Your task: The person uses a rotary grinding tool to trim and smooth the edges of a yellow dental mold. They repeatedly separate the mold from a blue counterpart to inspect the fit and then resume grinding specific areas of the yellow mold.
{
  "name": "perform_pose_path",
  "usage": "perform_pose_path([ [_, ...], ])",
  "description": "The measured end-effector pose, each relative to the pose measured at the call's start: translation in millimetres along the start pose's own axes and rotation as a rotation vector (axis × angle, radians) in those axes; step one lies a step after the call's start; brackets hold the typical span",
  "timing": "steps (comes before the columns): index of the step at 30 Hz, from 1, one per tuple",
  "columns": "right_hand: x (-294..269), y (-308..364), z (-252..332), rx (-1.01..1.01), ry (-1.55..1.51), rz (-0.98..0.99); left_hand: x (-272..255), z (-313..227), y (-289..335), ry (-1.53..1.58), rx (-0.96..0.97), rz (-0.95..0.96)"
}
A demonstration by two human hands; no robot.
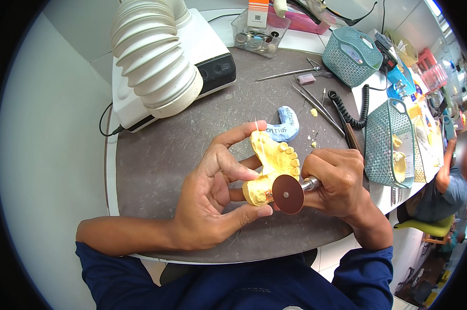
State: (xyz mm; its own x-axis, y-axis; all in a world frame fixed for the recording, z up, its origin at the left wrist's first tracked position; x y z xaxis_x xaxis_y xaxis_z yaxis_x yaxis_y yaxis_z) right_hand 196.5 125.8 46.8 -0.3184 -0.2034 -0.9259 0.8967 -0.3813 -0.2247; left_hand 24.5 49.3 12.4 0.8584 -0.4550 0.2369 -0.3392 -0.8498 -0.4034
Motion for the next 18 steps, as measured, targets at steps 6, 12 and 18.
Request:
perform_pose_path([
  [6, 0.4, -0.4, 0.5, -0.012, 0.011, -0.012, -0.1, -0.4, -0.5, 0.006, -0.005, 0.007],
  [12, -1.1, -0.6, 1.8, -0.01, 0.023, -0.003, 0.4, 0.0, -0.5, 0.008, -0.004, 0.002],
  [18, 0.5, 0.0, 0.1, -0.011, 0.011, -0.023, 0.2, -0.5, 0.0, -0.01, -0.007, 0.001],
])
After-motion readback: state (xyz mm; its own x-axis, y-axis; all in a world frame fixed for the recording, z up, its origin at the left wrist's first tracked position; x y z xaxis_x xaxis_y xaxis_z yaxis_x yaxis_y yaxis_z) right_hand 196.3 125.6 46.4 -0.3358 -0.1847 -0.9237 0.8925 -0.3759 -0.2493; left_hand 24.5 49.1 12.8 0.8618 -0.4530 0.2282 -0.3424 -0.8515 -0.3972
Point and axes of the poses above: each hand's wrist, its own y-axis away from the middle knuckle, its own x-axis out of the palm, z = x × y, the point moved 4 cm from there along -y, towards the middle knuckle, and after that the axes turned 14 degrees about z, right-handed, at the moved point
